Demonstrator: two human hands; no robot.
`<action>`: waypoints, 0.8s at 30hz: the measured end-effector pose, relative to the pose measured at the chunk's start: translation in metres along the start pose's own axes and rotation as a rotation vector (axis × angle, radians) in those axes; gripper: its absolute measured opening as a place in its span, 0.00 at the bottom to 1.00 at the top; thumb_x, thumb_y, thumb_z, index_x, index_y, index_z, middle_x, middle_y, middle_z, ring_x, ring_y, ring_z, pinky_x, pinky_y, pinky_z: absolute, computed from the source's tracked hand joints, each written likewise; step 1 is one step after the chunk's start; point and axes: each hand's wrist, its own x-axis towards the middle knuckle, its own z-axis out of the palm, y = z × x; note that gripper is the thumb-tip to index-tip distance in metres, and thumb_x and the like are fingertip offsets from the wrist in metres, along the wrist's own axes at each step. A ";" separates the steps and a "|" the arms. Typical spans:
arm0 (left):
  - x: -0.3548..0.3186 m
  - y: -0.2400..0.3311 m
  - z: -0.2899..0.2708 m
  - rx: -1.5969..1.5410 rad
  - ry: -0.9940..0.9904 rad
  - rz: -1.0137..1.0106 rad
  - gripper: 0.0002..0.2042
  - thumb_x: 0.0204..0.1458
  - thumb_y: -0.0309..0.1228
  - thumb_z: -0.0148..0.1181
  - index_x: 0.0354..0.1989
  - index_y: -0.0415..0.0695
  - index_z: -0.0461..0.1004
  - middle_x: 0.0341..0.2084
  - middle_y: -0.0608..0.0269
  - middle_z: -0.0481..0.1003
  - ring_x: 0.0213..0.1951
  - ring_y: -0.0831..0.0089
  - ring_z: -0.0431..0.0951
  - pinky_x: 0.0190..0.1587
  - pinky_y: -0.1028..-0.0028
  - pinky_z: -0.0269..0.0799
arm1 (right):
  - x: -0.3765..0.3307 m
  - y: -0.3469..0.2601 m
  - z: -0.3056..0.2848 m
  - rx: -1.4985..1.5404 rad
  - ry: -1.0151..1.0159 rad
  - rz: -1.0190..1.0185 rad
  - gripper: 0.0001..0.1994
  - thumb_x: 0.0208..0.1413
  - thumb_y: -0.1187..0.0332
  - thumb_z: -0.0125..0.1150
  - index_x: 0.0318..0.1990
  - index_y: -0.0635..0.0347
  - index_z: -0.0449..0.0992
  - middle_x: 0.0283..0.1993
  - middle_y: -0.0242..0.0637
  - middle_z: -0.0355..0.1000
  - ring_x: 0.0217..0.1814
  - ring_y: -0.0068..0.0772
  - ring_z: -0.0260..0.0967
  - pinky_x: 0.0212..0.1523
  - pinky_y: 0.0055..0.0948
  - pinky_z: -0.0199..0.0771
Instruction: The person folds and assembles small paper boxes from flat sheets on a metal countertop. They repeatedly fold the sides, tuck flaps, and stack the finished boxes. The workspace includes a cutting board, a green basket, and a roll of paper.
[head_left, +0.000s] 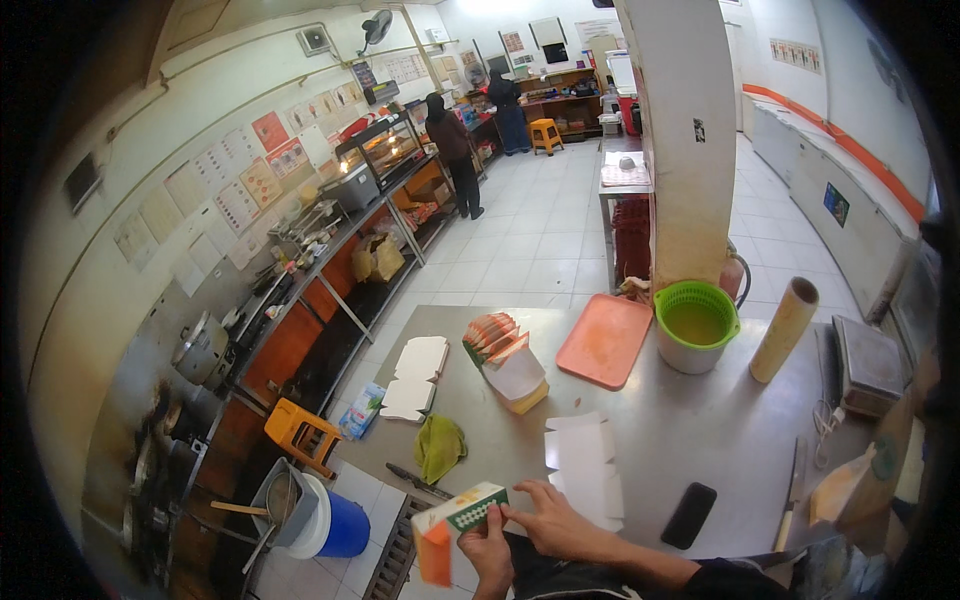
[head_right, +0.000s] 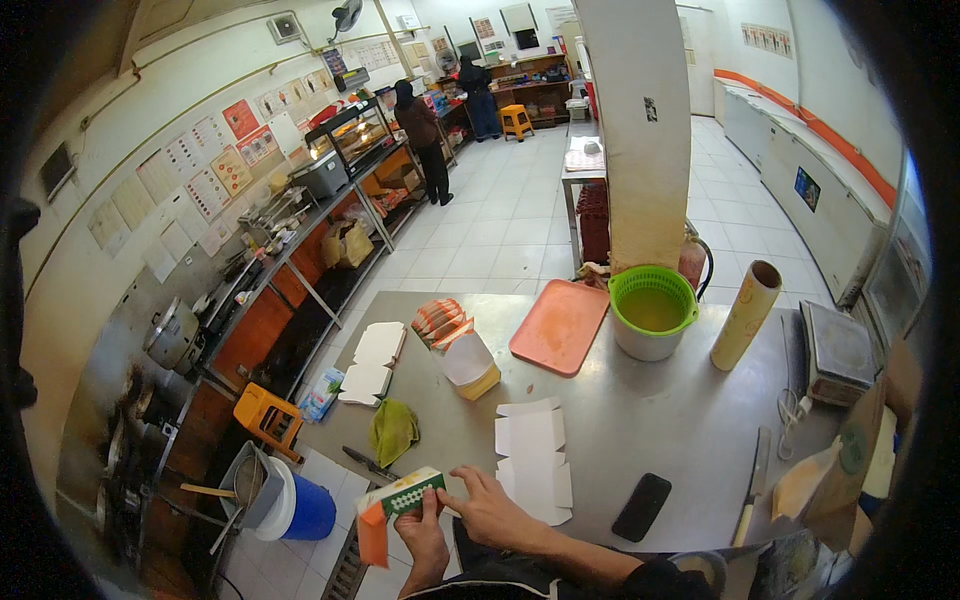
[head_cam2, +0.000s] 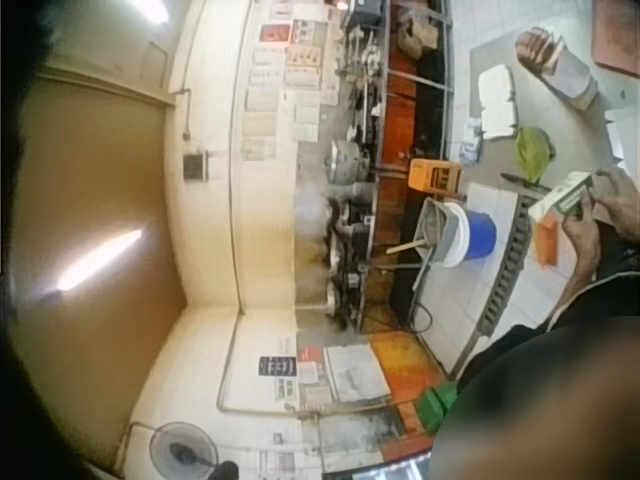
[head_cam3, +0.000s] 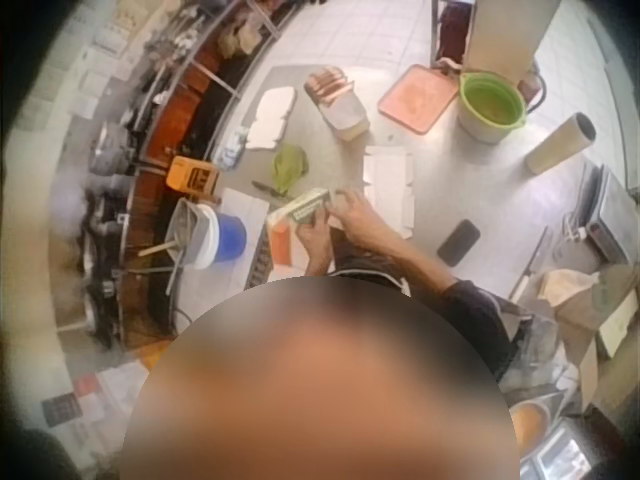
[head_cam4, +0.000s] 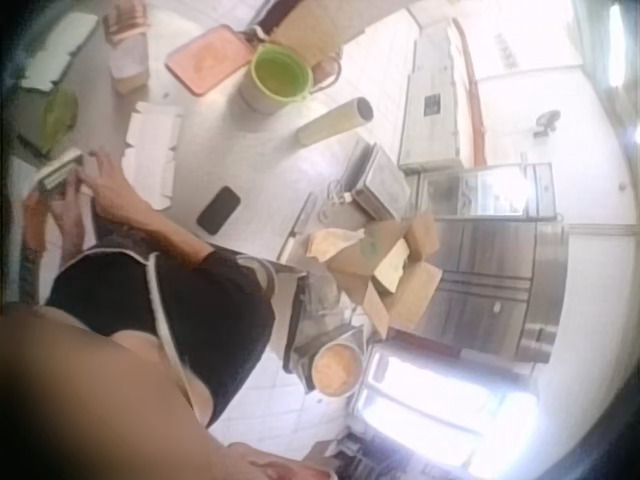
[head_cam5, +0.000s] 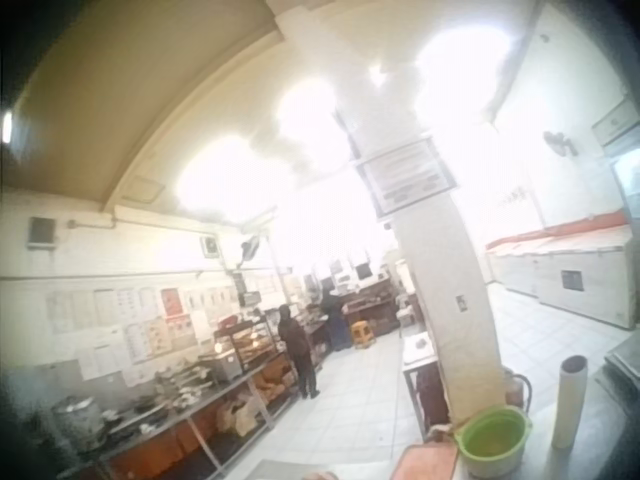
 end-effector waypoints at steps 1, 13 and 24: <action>0.001 -0.001 -0.002 0.059 -0.092 -0.021 0.09 0.64 0.23 0.65 0.50 0.35 0.79 0.42 0.54 0.83 0.48 0.71 0.83 0.50 0.72 0.80 | 0.001 -0.001 -0.002 -0.006 0.004 0.010 0.23 0.60 0.69 0.64 0.64 0.61 0.74 0.66 0.54 0.67 0.67 0.58 0.66 0.66 0.48 0.70; 0.000 -0.017 -0.011 0.109 -0.586 -0.067 0.35 0.58 0.17 0.66 0.73 0.38 0.57 0.64 0.54 0.69 0.65 0.66 0.73 0.65 0.68 0.72 | 0.003 -0.002 -0.003 0.348 -0.044 0.393 0.26 0.67 0.64 0.61 0.70 0.65 0.68 0.66 0.59 0.71 0.63 0.62 0.73 0.64 0.45 0.76; 0.017 -0.015 -0.014 0.112 -0.127 0.023 0.15 0.62 0.23 0.67 0.55 0.36 0.72 0.50 0.57 0.78 0.49 0.67 0.81 0.53 0.69 0.79 | 0.002 -0.006 -0.002 0.609 0.004 0.312 0.28 0.64 0.66 0.67 0.68 0.69 0.67 0.59 0.56 0.77 0.60 0.55 0.78 0.60 0.42 0.80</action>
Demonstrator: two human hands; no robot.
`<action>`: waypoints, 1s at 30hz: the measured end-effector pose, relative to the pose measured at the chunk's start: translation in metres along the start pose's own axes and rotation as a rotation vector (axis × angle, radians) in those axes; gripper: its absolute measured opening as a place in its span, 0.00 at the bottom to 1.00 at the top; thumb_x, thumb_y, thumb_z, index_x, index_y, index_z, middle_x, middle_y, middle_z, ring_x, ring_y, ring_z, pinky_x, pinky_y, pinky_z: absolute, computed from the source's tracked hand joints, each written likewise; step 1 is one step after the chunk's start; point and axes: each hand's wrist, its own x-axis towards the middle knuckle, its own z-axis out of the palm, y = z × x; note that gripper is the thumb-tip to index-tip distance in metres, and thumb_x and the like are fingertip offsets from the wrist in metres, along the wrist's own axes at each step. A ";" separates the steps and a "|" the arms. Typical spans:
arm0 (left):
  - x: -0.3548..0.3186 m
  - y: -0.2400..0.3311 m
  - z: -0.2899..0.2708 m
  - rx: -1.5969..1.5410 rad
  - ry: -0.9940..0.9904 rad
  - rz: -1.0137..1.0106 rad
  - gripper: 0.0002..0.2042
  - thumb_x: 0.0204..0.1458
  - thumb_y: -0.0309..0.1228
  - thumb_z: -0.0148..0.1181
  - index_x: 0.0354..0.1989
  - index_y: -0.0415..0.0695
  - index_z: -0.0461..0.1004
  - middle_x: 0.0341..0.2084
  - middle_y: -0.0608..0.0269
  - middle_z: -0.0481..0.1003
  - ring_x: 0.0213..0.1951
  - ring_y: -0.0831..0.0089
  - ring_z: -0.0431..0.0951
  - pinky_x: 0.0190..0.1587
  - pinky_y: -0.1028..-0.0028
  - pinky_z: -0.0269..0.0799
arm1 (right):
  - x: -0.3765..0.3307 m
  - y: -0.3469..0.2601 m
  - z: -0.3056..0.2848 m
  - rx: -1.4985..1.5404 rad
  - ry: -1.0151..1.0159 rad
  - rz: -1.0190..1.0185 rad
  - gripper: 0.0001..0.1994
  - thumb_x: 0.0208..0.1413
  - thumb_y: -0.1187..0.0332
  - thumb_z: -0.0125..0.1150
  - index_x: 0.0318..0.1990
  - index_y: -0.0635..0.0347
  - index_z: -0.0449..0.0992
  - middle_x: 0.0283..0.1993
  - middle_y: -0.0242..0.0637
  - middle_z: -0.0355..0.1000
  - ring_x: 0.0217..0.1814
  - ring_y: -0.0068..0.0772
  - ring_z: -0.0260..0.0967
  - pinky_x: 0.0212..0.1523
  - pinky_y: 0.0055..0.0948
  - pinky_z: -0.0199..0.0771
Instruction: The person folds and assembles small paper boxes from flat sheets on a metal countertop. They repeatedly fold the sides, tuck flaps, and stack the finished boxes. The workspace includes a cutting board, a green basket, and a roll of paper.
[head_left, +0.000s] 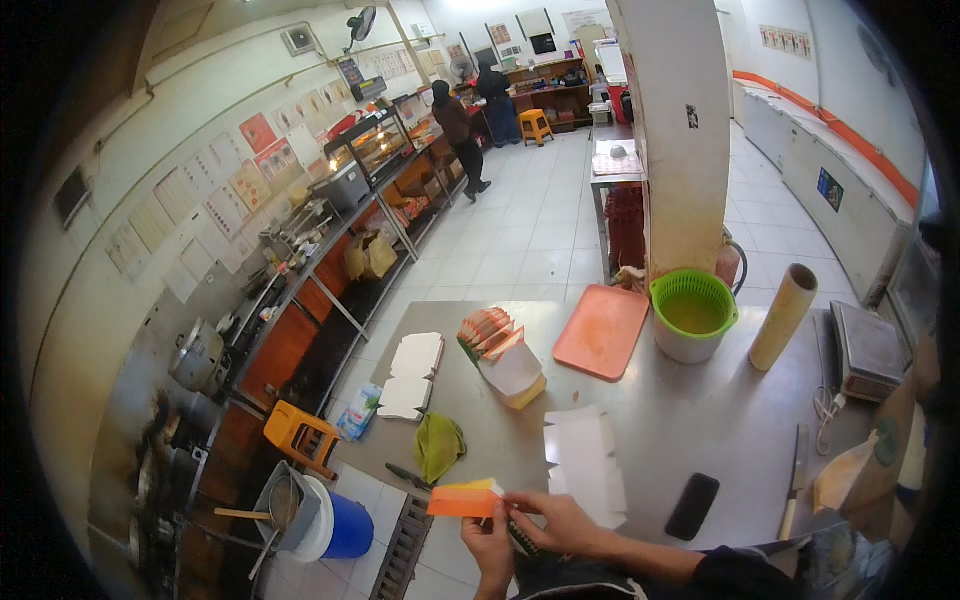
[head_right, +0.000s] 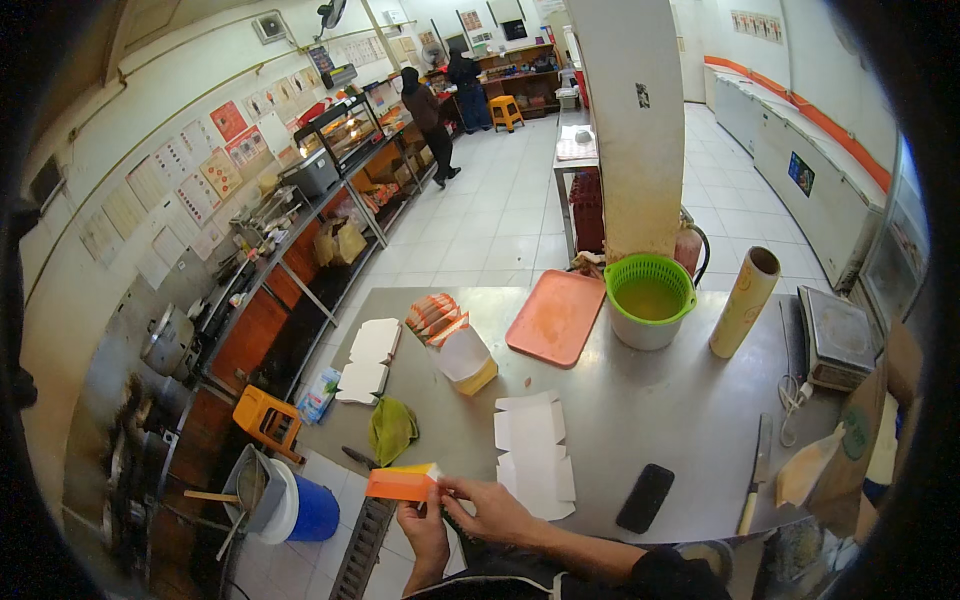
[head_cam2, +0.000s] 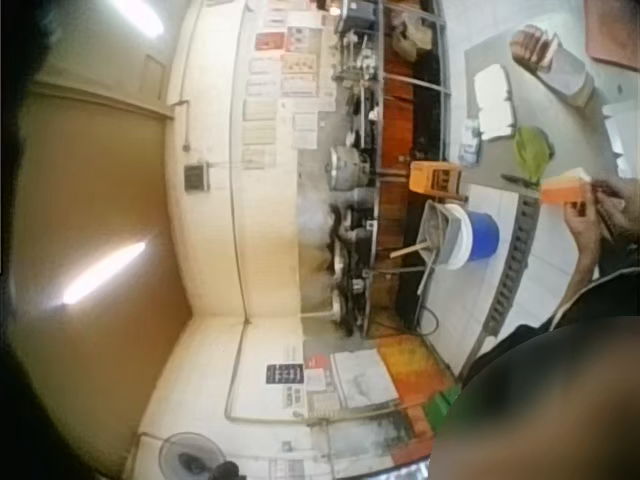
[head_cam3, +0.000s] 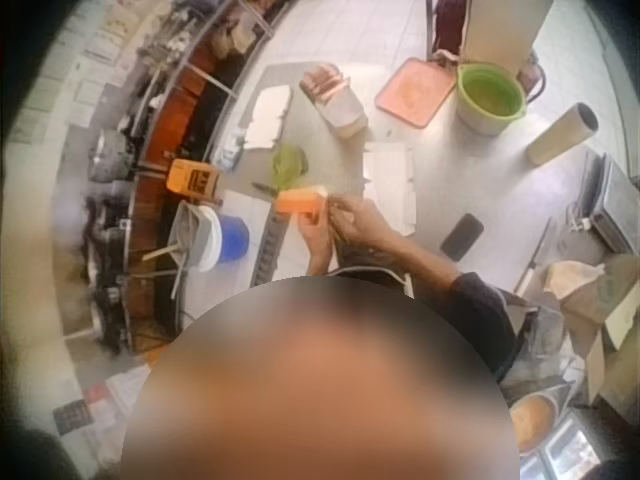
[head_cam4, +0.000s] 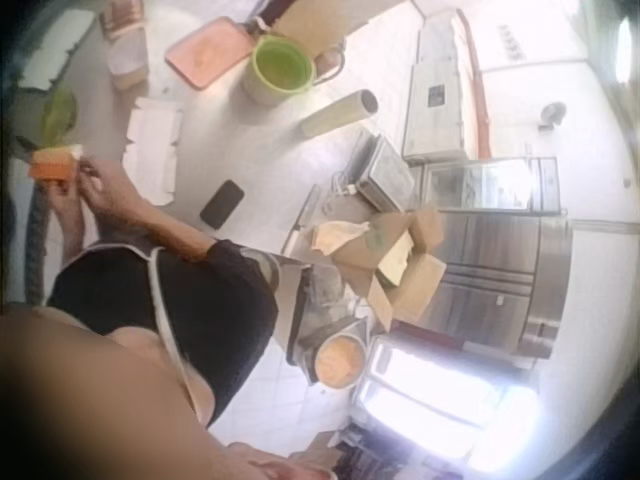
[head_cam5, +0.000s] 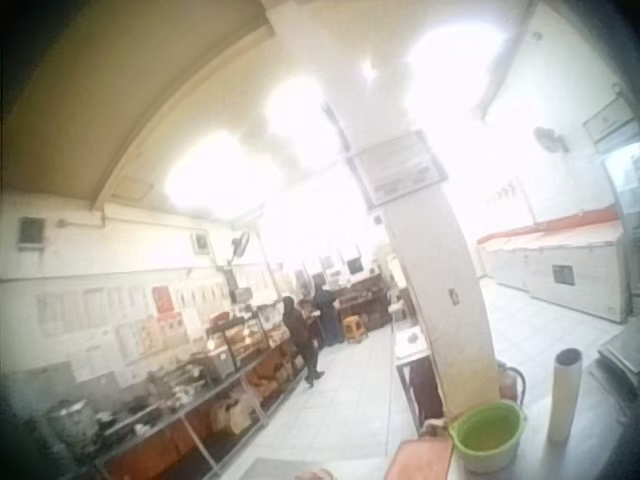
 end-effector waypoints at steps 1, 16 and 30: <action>-0.002 0.000 0.003 0.065 -0.030 0.045 0.15 0.61 0.23 0.68 0.54 0.36 0.73 0.49 0.58 0.79 0.49 0.68 0.81 0.53 0.69 0.79 | 0.001 -0.002 -0.002 0.120 0.014 0.066 0.29 0.64 0.65 0.67 0.68 0.70 0.68 0.59 0.56 0.77 0.58 0.56 0.79 0.59 0.41 0.81; -0.013 0.017 0.004 0.680 -0.224 0.374 0.14 0.55 0.25 0.73 0.50 0.36 0.84 0.35 0.52 0.85 0.39 0.67 0.87 0.43 0.71 0.81 | -0.003 0.015 0.001 -0.297 0.088 0.059 0.16 0.64 0.67 0.62 0.57 0.65 0.74 0.51 0.59 0.77 0.41 0.64 0.78 0.41 0.52 0.80; 0.001 0.041 -0.020 0.302 -0.357 0.197 0.18 0.56 0.18 0.70 0.55 0.34 0.78 0.50 0.57 0.80 0.49 0.68 0.82 0.55 0.68 0.79 | 0.009 -0.003 -0.029 -0.129 0.046 -0.386 0.12 0.58 0.72 0.68 0.48 0.59 0.79 0.43 0.38 0.74 0.46 0.44 0.74 0.47 0.41 0.75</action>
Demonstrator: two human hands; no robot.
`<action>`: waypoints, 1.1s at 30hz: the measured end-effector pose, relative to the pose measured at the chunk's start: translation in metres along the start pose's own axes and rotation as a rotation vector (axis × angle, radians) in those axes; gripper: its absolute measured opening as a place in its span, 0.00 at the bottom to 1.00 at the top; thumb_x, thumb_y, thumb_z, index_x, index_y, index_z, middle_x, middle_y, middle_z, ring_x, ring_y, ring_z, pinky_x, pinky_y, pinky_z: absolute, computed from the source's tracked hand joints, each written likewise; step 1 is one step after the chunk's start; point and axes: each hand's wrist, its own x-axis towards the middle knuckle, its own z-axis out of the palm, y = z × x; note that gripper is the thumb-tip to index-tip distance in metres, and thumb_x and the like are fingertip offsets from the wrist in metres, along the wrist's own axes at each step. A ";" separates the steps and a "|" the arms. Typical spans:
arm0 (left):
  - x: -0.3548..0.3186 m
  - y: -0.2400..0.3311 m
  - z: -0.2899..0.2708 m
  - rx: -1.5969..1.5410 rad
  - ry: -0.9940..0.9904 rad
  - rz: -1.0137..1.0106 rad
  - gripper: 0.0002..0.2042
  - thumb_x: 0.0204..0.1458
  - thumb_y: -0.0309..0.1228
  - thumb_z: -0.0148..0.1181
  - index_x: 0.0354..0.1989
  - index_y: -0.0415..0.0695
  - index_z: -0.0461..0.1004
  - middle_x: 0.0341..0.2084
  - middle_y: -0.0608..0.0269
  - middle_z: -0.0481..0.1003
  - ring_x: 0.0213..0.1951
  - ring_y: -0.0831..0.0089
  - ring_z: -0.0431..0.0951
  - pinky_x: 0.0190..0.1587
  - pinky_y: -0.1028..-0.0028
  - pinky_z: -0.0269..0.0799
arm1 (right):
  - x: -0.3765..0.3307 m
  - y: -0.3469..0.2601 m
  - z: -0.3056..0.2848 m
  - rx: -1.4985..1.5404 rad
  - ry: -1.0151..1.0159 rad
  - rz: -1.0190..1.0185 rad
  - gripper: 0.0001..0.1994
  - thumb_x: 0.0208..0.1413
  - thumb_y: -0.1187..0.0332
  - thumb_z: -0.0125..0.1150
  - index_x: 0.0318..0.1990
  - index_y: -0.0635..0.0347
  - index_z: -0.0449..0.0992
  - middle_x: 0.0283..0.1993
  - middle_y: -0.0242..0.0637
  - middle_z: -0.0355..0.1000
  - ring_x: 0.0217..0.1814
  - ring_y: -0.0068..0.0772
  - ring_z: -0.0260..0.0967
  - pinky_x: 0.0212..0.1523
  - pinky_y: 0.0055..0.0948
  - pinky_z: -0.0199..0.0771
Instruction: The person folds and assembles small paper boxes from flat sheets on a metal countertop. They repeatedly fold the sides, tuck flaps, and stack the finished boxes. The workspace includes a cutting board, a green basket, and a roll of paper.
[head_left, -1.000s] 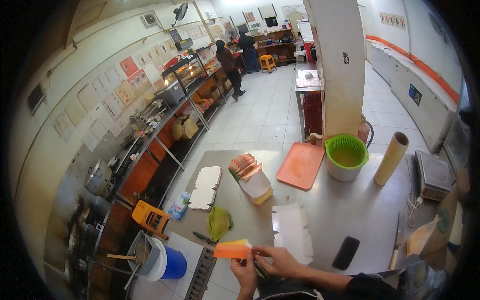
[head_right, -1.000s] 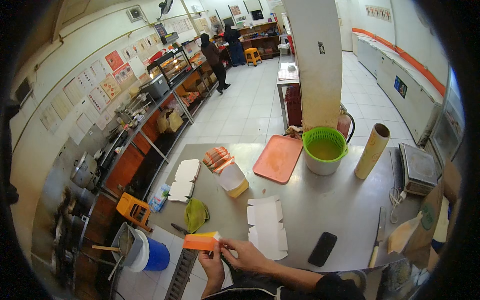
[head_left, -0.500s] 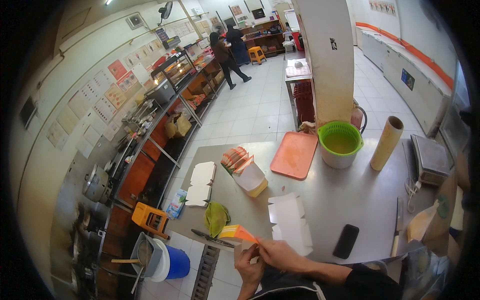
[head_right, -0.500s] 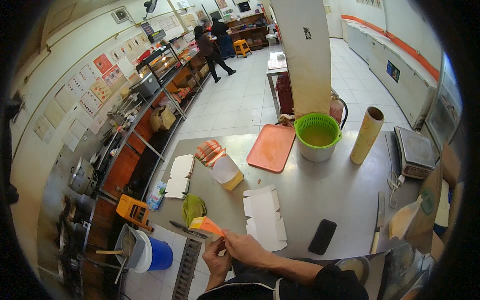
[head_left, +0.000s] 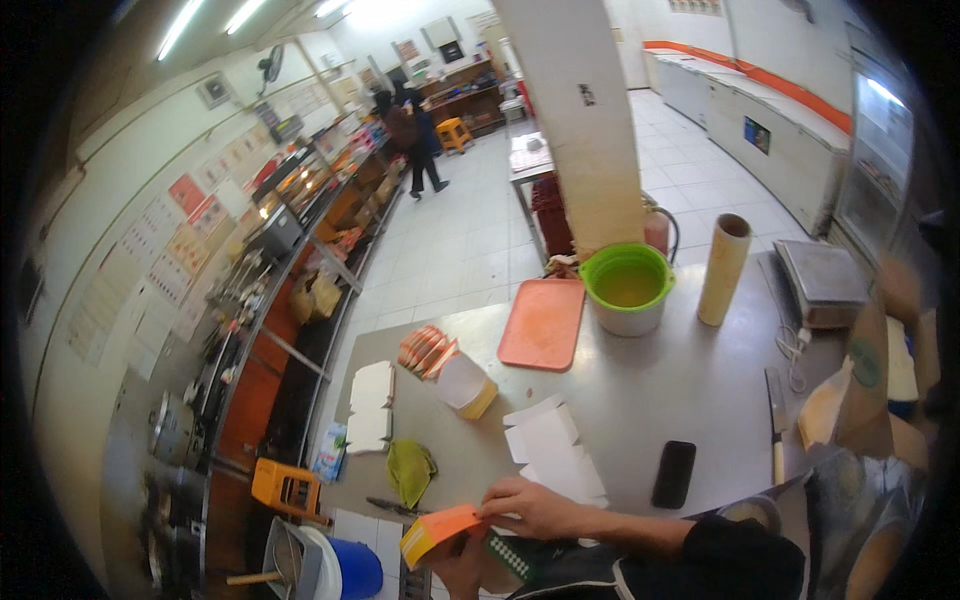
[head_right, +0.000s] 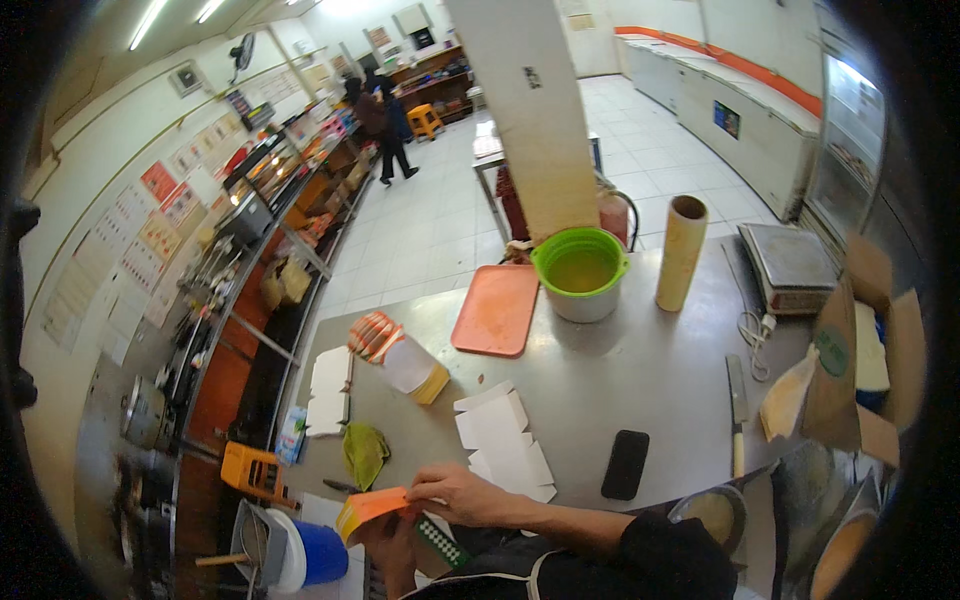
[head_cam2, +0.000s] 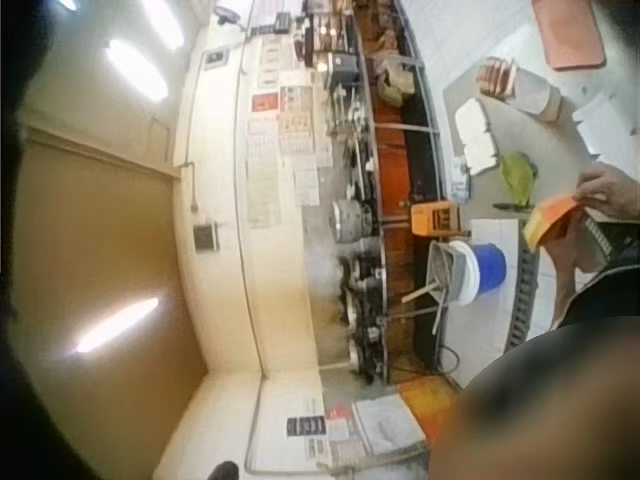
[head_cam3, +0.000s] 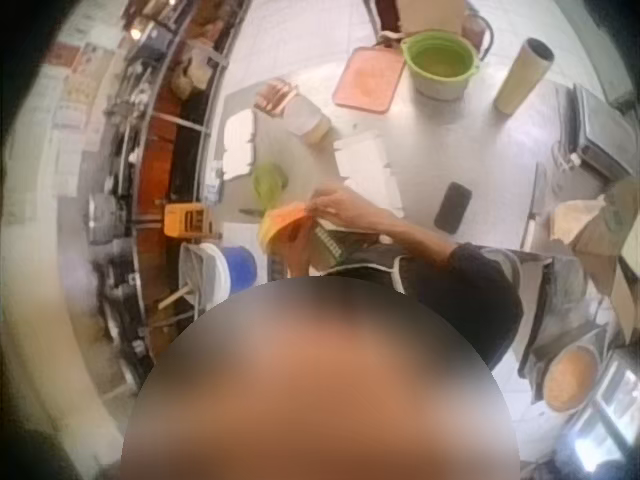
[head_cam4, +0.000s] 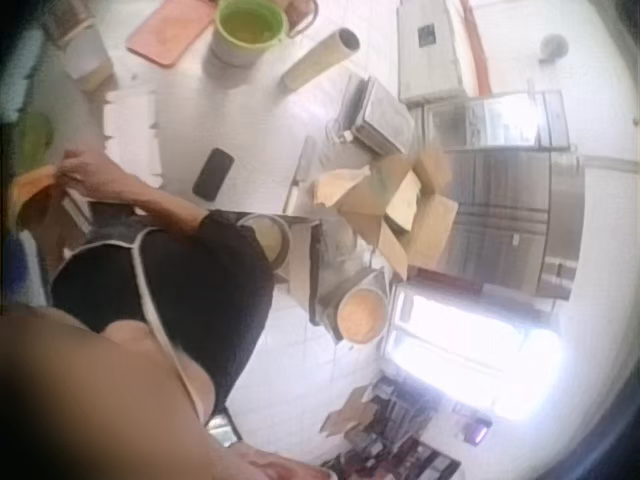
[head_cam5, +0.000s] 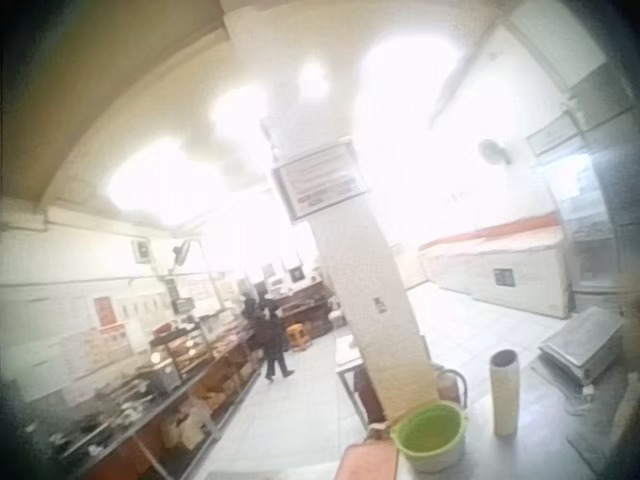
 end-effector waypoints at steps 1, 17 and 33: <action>0.000 -0.002 -0.002 -0.032 0.023 0.007 0.19 0.53 0.17 0.70 0.54 0.34 0.78 0.48 0.57 0.81 0.48 0.68 0.82 0.54 0.68 0.79 | 0.000 -0.002 -0.001 -0.020 -0.006 -0.043 0.12 0.58 0.72 0.69 0.49 0.58 0.79 0.43 0.37 0.74 0.46 0.43 0.74 0.47 0.40 0.75; 0.017 -0.010 0.024 -0.742 0.276 -0.305 0.23 0.70 0.39 0.58 0.66 0.37 0.70 0.60 0.53 0.76 0.58 0.60 0.79 0.63 0.60 0.75 | -0.026 -0.005 0.027 -0.356 -0.244 0.066 0.37 0.59 0.66 0.65 0.76 0.57 0.59 0.81 0.53 0.46 0.85 0.52 0.44 0.77 0.51 0.55; 0.010 0.058 -0.013 -0.228 -0.047 -0.110 0.17 0.71 0.37 0.55 0.56 0.34 0.73 0.45 0.52 0.80 0.38 0.69 0.80 0.42 0.76 0.78 | -0.004 0.024 -0.062 -0.451 0.524 -0.066 0.26 0.47 0.83 0.65 0.56 0.53 0.83 0.44 0.40 0.76 0.43 0.40 0.77 0.41 0.36 0.79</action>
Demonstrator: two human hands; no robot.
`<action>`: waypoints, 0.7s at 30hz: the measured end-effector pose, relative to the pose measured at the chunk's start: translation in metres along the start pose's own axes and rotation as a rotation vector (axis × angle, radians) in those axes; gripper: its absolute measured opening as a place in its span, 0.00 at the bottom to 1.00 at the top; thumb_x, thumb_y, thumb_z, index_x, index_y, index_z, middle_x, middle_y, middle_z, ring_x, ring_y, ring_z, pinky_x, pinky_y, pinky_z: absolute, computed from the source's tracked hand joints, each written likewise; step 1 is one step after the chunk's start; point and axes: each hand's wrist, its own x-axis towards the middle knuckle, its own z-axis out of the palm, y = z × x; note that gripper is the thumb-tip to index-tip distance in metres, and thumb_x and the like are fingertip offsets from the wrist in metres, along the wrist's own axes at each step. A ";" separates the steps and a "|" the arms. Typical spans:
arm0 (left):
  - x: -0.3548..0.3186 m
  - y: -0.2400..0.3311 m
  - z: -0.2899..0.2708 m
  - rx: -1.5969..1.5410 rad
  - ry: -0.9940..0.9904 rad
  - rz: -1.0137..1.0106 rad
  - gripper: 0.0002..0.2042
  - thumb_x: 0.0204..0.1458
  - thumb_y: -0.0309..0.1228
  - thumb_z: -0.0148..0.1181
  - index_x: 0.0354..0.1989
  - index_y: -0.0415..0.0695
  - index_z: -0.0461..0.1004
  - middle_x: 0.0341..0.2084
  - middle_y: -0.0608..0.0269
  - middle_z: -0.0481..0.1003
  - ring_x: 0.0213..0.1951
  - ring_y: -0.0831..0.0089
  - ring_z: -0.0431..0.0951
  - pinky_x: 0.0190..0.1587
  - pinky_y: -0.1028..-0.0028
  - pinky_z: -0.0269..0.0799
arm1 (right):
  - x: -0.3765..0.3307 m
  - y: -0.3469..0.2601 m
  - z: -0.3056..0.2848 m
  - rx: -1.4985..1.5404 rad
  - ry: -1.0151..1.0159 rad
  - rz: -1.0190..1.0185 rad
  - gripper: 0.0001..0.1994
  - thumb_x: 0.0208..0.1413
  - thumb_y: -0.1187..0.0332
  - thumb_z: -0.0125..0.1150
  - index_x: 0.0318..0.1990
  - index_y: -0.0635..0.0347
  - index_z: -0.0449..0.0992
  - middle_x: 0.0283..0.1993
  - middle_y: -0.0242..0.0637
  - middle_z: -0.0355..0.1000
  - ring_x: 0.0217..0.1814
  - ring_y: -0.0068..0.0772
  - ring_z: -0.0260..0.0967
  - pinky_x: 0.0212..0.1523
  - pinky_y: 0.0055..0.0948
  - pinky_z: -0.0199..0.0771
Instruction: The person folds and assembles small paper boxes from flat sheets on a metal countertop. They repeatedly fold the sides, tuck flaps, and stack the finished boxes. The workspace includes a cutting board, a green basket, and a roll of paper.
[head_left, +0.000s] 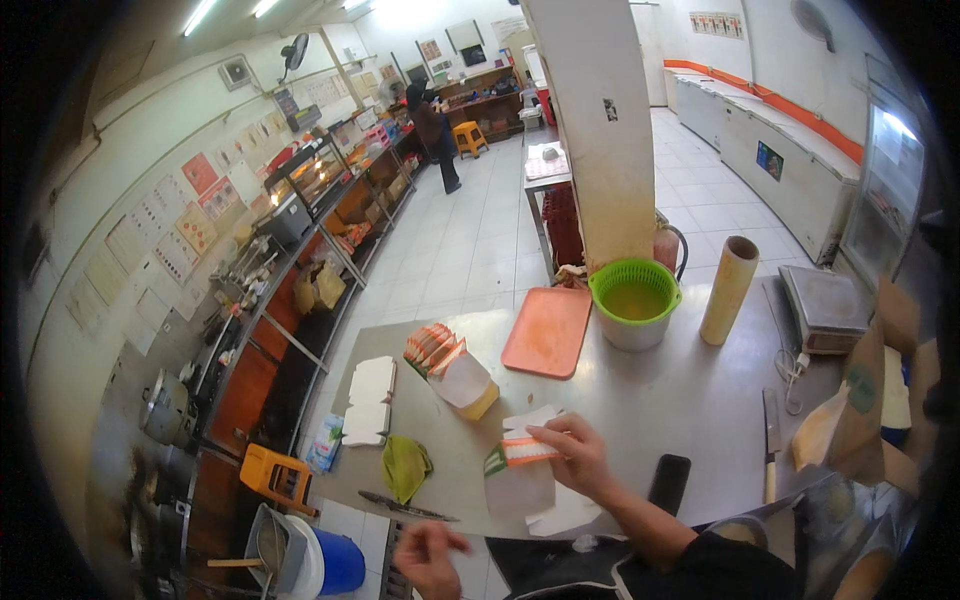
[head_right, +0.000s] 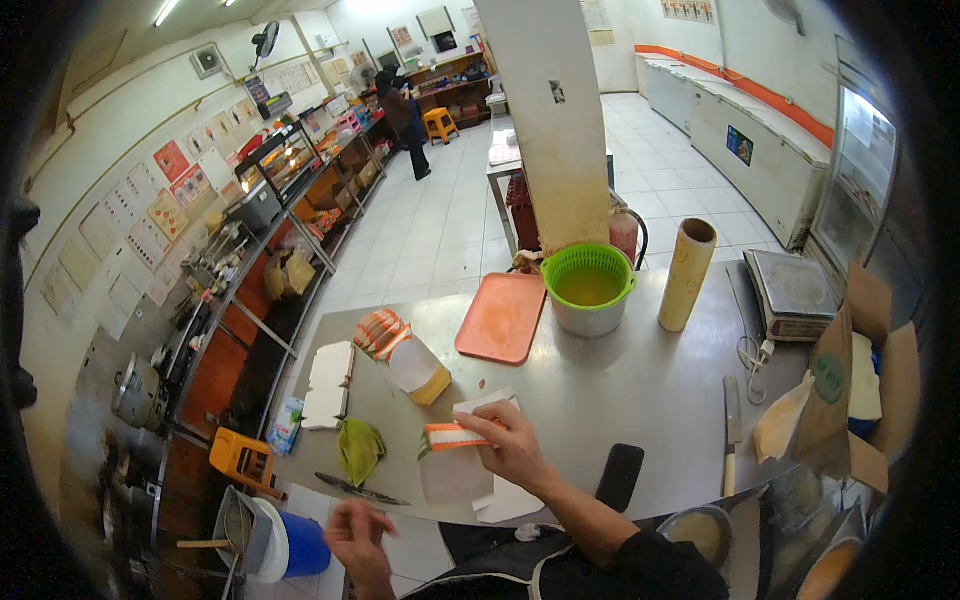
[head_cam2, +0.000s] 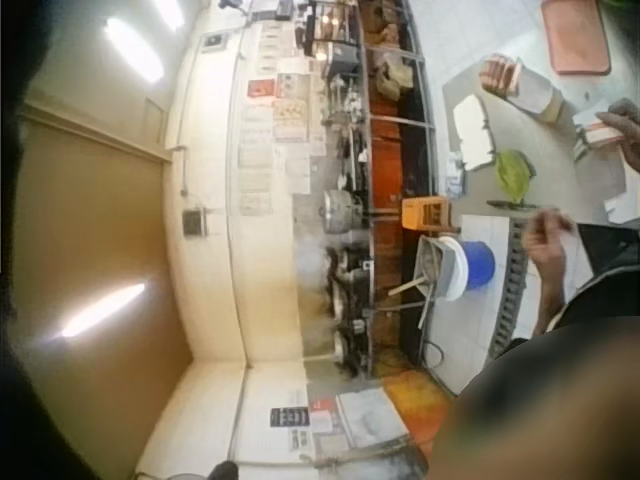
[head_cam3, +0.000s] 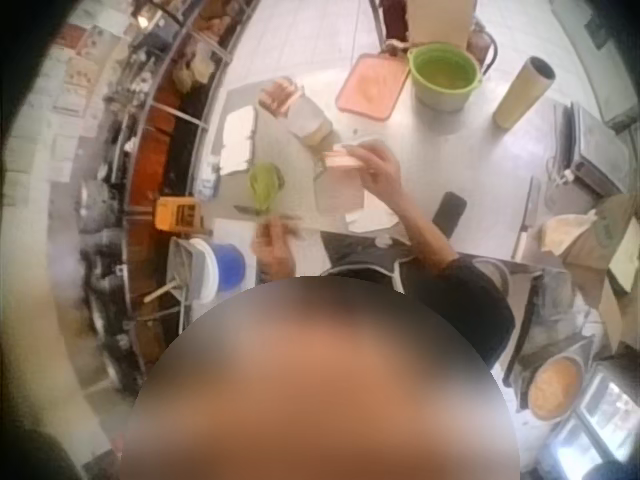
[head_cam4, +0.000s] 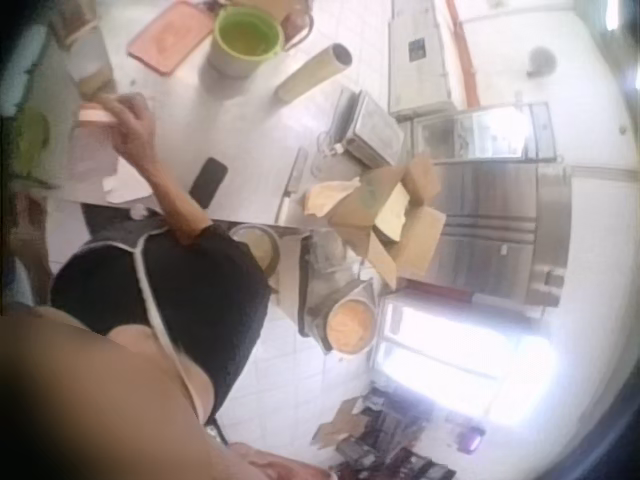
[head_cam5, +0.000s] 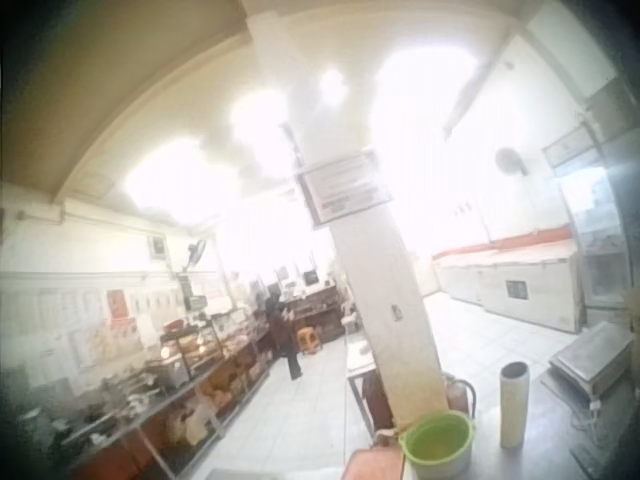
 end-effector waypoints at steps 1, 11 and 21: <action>0.010 0.002 0.004 0.179 0.152 0.246 0.18 0.71 0.38 0.56 0.56 0.34 0.73 0.45 0.52 0.79 0.41 0.69 0.79 0.43 0.76 0.77 | 0.005 -0.009 -0.001 0.090 -0.093 0.028 0.25 0.48 0.82 0.66 0.55 0.54 0.83 0.43 0.40 0.76 0.42 0.40 0.77 0.41 0.36 0.79; 0.059 -0.033 0.048 0.129 -0.056 0.343 0.27 0.69 0.55 0.54 0.43 0.37 0.75 0.34 0.63 0.76 0.36 0.78 0.73 0.41 0.75 0.70 | 0.039 -0.066 0.018 0.062 -0.392 0.295 0.26 0.58 0.70 0.65 0.64 0.63 0.69 0.44 0.49 0.70 0.46 0.48 0.74 0.45 0.37 0.76; 0.050 -0.047 0.052 0.559 0.160 0.317 0.21 0.66 0.44 0.64 0.28 0.40 0.69 0.22 0.72 0.68 0.28 0.82 0.66 0.30 0.78 0.63 | 0.014 -0.039 0.028 0.489 -0.489 0.708 0.13 0.71 0.61 0.59 0.47 0.65 0.75 0.34 0.45 0.74 0.33 0.26 0.74 0.32 0.28 0.73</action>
